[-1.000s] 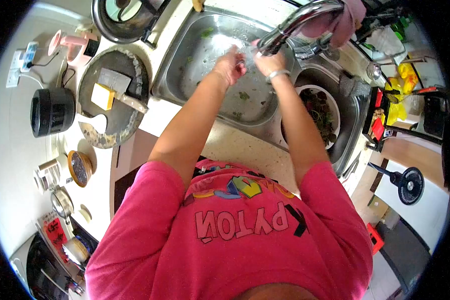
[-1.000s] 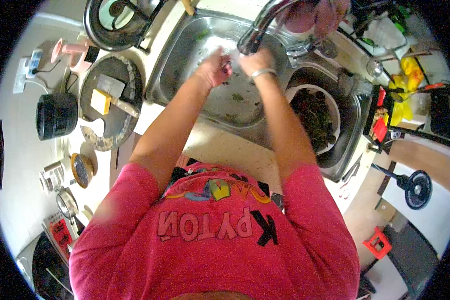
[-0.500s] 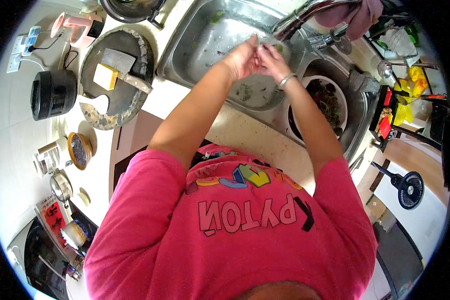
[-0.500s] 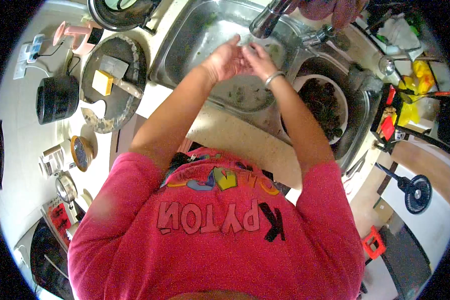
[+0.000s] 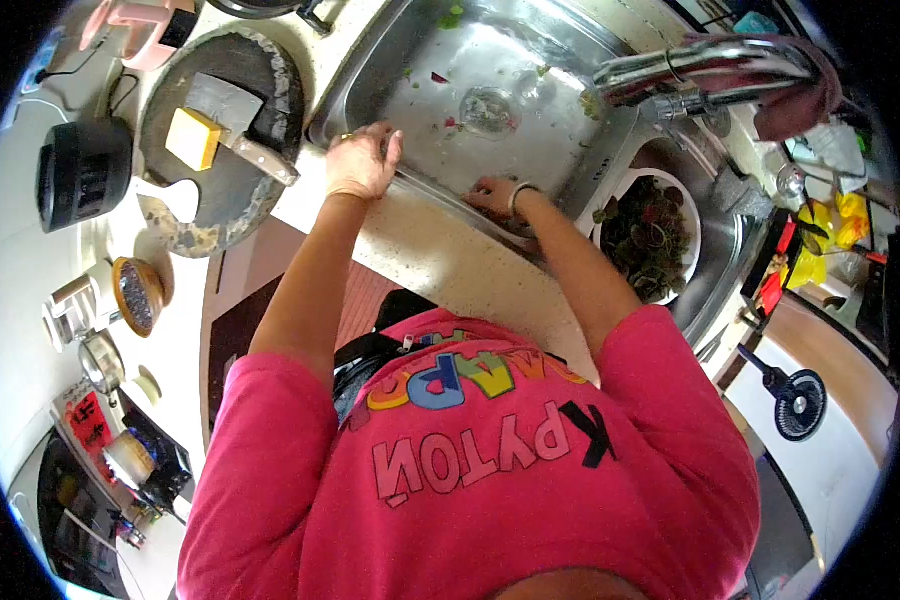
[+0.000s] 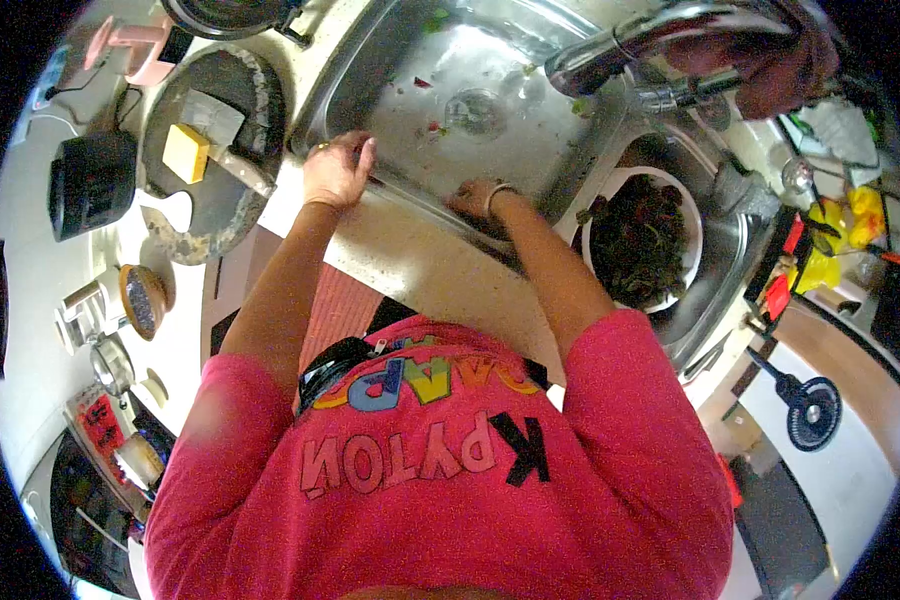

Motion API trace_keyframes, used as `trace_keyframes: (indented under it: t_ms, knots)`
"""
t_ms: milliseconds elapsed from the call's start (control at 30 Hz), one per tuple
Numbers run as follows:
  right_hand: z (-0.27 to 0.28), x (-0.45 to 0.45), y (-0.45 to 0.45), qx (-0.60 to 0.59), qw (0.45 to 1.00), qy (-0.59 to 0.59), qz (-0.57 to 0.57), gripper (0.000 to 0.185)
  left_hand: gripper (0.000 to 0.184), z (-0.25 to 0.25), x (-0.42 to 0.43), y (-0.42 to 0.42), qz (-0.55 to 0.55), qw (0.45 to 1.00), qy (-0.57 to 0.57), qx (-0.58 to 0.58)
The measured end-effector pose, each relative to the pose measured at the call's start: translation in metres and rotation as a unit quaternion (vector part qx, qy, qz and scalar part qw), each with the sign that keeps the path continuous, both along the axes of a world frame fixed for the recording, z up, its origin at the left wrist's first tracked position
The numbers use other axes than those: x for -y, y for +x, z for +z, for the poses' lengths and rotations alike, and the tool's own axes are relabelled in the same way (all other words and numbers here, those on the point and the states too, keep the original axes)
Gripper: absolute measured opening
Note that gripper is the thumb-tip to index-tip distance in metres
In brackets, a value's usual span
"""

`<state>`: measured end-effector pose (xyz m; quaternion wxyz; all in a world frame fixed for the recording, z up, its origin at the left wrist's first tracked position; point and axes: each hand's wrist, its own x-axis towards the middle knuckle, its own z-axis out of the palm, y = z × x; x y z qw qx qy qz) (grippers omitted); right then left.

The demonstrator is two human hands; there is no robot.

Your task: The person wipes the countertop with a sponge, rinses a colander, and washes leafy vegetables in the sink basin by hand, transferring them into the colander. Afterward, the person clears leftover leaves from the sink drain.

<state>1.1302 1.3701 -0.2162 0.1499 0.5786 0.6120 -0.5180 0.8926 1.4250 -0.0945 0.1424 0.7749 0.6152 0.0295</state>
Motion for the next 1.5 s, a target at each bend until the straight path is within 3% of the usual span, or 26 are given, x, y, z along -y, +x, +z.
trace_keyframes:
  t_ms: [100, 233, 300, 333, 400, 467, 500, 567, 633, 667, 700, 733, 800, 867, 933, 1033, 1100, 1167, 1200, 1233, 1267, 1300, 1367, 1400, 1433, 1500]
  knots:
    - [-0.026, -0.01, -0.008, -0.024, 0.995, 0.072, 0.061, 0.054, 0.038, 0.006, -0.001, -0.001, 0.002, 0.999, -0.034, -0.009]
    - [0.048, -0.046, 0.013, -0.118, 0.983, -0.067, -0.122, 0.03, 0.032, 0.001, -0.001, -0.004, 0.004, 1.0, -0.018, -0.001]
    - [0.041, -0.081, 0.055, -0.134, 0.974, 0.119, -0.139, 0.026, 0.03, 0.0, -0.003, -0.004, 0.01, 1.0, -0.025, 0.003]
    - [0.039, -0.098, 0.076, -0.122, 0.952, 0.228, -0.162, 0.029, 0.028, -0.001, -0.003, -0.005, 0.012, 1.0, -0.026, 0.005]
    - [0.017, -0.138, 0.117, -0.051, 0.921, 0.32, -0.218, 0.032, 0.026, -0.001, -0.003, -0.005, 0.011, 0.999, -0.021, 0.022]
    - [0.014, -0.174, 0.132, 0.074, 0.947, 0.277, -0.146, 0.038, 0.024, -0.001, -0.004, -0.005, 0.009, 0.999, -0.013, 0.036]
    - [0.011, -0.175, 0.127, 0.073, 0.948, 0.273, -0.145, 0.038, 0.023, -0.001, -0.003, -0.005, 0.008, 0.999, -0.017, 0.032]
    - [0.005, -0.183, 0.115, 0.219, 0.931, 0.284, -0.071, 0.044, 0.022, 0.0, -0.005, -0.006, 0.011, 0.999, -0.017, 0.026]
    - [-0.009, -0.186, 0.106, 0.176, 0.944, 0.273, -0.061, 0.047, 0.022, 0.001, -0.005, -0.006, 0.021, 0.998, -0.032, 0.047]
    - [-0.016, -0.185, 0.101, -0.016, 0.953, 0.182, -0.241, 0.038, 0.022, 0.0, -0.006, -0.006, 0.025, 0.998, -0.033, 0.045]
    - [-0.017, -0.182, 0.094, -0.206, 0.889, 0.074, -0.402, 0.03, 0.022, -0.001, -0.006, -0.007, 0.019, 0.998, -0.023, 0.048]
    - [-0.009, -0.176, 0.081, -0.27, 0.871, 0.022, -0.411, 0.027, 0.022, -0.003, -0.005, -0.007, 0.011, 0.999, -0.013, 0.051]
    - [0.009, -0.169, 0.05, -0.285, 0.862, -0.063, -0.414, 0.041, 0.022, -0.004, -0.005, -0.007, 0.014, 0.999, -0.013, 0.05]
    - [0.006, -0.156, 0.023, -0.32, 0.867, -0.098, -0.371, 0.036, 0.021, -0.005, -0.005, -0.004, 0.012, 0.999, -0.012, 0.05]
    - [-0.01, -0.144, -0.004, -0.339, 0.906, -0.046, -0.247, 0.035, 0.018, -0.004, -0.004, -0.005, 0.007, 0.998, 0.007, 0.058]
    - [-0.018, -0.124, -0.045, -0.383, 0.873, -0.195, -0.231, 0.038, 0.019, 0.001, -0.005, -0.003, 0.01, 0.998, -0.023, 0.054]
    - [0.014, -0.107, -0.058, -0.418, 0.835, -0.237, -0.267, 0.031, 0.019, 0.001, -0.005, -0.002, 0.009, 0.998, -0.015, 0.066]
    - [0.0, -0.098, -0.057, -0.515, 0.714, -0.398, -0.259, 0.024, 0.019, -0.002, -0.004, -0.004, 0.003, 0.998, 0.011, 0.065]
    - [0.01, -0.099, -0.052, -0.457, 0.741, -0.404, -0.282, 0.019, 0.019, -0.001, -0.004, -0.005, -0.002, 0.998, 0.009, 0.066]
    - [0.033, -0.107, -0.041, -0.353, 0.874, -0.244, -0.226, 0.019, 0.019, 0.0, -0.005, -0.004, -0.001, 0.998, 0.007, 0.069]
    - [0.049, -0.11, -0.027, -0.23, 0.958, -0.072, -0.157, 0.021, 0.02, 0.0, -0.005, -0.005, 0.003, 0.999, -0.013, 0.051]
    - [0.015, -0.124, 0.001, -0.226, 0.956, 0.183, -0.02, 0.022, 0.02, -0.001, -0.005, -0.005, 0.007, 0.999, -0.032, 0.033]
    - [0.023, -0.159, 0.052, 0.023, 0.965, 0.261, -0.029, 0.018, 0.022, -0.003, -0.003, -0.004, 0.016, 0.998, -0.033, 0.044]
    - [0.045, -0.166, 0.071, 0.162, 0.917, 0.363, 0.044, 0.02, 0.022, -0.004, -0.004, -0.004, 0.011, 0.999, -0.021, 0.047]
    - [0.054, -0.174, 0.087, 0.177, 0.938, 0.297, -0.032, 0.022, 0.022, -0.004, -0.004, -0.005, 0.008, 0.999, -0.008, 0.05]
    - [0.03, -0.192, 0.132, 0.274, 0.932, 0.229, 0.058, 0.025, 0.022, -0.002, -0.003, -0.005, 0.017, 0.999, 0.009, 0.044]
